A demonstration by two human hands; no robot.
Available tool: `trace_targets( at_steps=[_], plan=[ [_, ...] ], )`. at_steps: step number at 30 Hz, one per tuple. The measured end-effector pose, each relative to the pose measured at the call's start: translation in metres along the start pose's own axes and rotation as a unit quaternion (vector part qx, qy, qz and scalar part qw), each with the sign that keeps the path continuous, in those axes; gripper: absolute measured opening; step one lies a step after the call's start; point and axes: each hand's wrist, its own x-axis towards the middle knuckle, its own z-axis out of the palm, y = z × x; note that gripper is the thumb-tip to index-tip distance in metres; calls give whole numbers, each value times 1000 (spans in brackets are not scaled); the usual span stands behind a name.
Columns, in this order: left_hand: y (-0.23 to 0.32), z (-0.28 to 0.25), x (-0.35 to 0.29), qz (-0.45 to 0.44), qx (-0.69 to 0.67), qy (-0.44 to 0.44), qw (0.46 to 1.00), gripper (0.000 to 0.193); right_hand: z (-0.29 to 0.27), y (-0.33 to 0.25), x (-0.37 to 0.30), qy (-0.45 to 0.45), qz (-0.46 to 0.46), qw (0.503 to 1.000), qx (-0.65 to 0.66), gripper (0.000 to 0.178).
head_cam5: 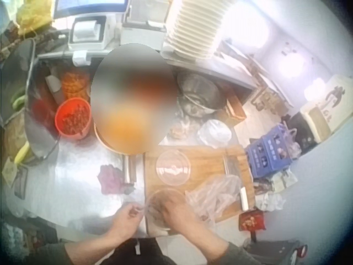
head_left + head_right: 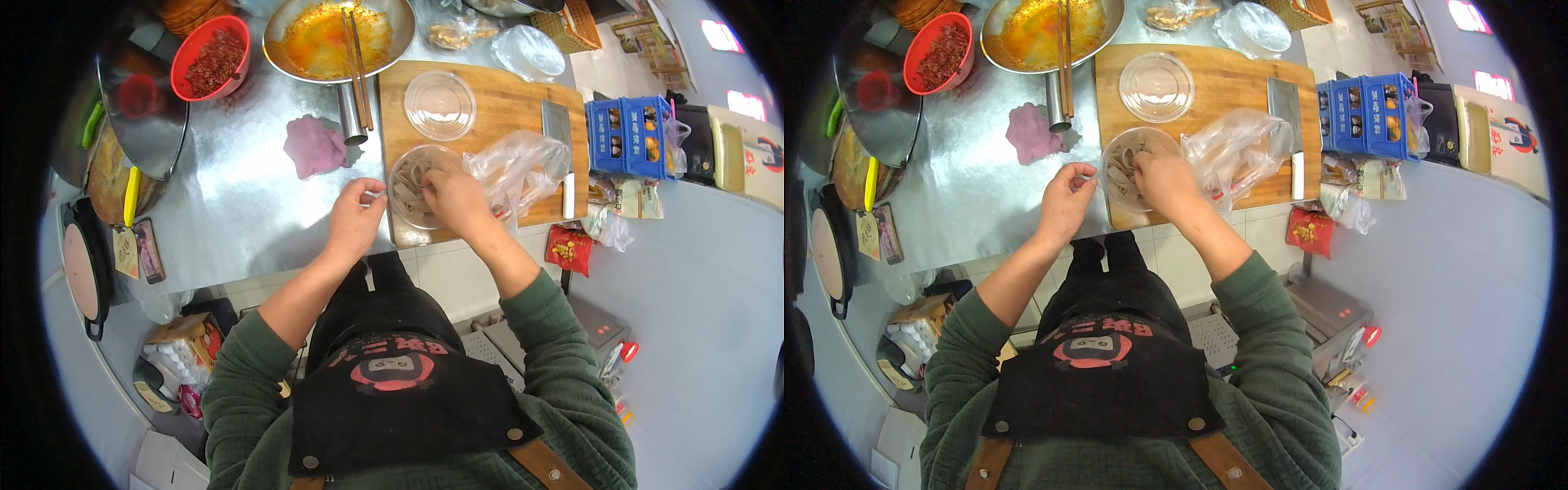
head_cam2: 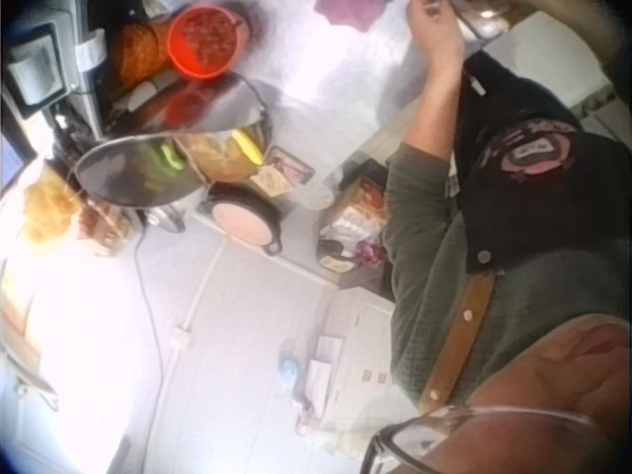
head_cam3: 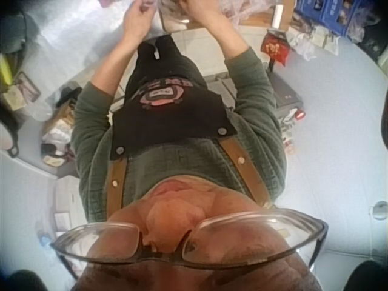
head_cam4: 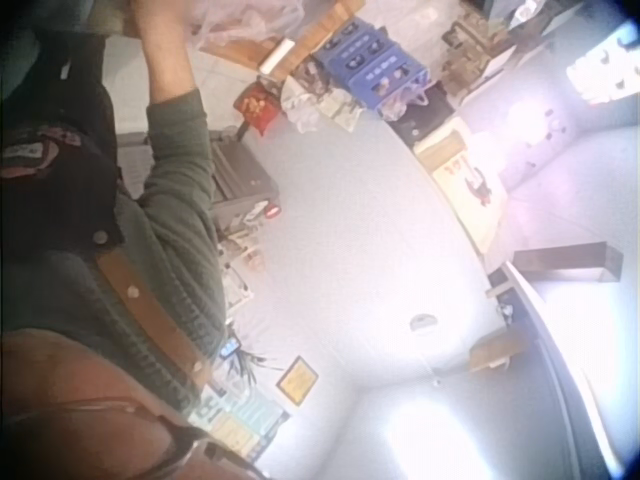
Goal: The person assembles a flatbread wrap by adding cooked meat and sauce, then wraps it in plastic and hands it to a customer. They then prepare a second container with meat and vegetables, and finally mix a white batter in a bowl.
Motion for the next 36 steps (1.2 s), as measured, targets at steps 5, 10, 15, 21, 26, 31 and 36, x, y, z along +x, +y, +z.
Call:
trace_targets(
  at_steps=[5,10,15,21,26,31,36],
  plan=[
    [-2,-12,4,-17,-64,5,998,18,-33,0,-15,81,-3,992,100,11],
    [10,-25,6,-21,-130,-11,991,15,-66,-8,-39,87,90,954,272,14],
    [33,-42,15,-53,-214,-8,975,21,-73,-10,-47,93,92,954,270,18],
    [72,-57,39,-93,-324,-18,941,48,-67,-2,-30,55,19,998,38,20],
    [96,-58,58,-108,-341,-40,933,39,-48,-9,-11,-91,-57,994,4,17],
    [108,-54,70,-141,-370,-41,918,26,-35,2,21,-131,-259,949,-124,16],
    [110,-47,81,-170,-368,-11,914,22,-82,35,44,-211,-179,961,-19,18]
  ],
)
